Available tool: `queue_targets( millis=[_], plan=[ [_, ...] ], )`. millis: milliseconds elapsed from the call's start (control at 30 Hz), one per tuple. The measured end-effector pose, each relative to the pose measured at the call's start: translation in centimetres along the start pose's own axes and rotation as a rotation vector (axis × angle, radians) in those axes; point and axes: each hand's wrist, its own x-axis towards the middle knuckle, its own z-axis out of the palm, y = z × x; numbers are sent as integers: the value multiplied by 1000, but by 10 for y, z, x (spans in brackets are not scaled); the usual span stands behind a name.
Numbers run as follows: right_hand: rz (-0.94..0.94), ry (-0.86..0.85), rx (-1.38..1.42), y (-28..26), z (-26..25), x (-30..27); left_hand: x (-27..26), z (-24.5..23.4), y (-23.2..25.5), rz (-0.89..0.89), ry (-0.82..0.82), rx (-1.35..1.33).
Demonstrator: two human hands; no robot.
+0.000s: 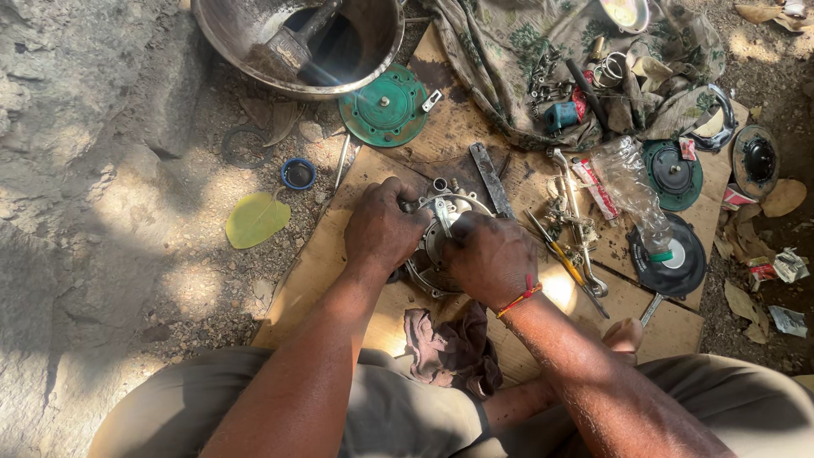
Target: The person disassembles and cleans a mechanical assembly by removing small components, using a screwdriver to pry and unscrew parts, and wiping surfaces with a cloth.
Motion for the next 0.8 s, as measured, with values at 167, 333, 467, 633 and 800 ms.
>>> queue_targets(
  millis=[167, 333, 467, 633, 800],
  plan=[
    [-22, 10, -40, 5, -1, 2, 0, 0, 0, 11, 20, 2],
    [-8, 58, -9, 13, -5, 7, -1, 0, 0, 5, 11, -15],
    [-12, 3, 11, 8, -7, 5, 0, -2, 1, -32, -15, 0],
    [-41, -58, -94, 0, -9, 4, -5, -6, 9, -51, 17, 6],
    [-73, -71, -83, 3, -7, 3, -6, -14, 22, -153, -10, -49]
  ],
)
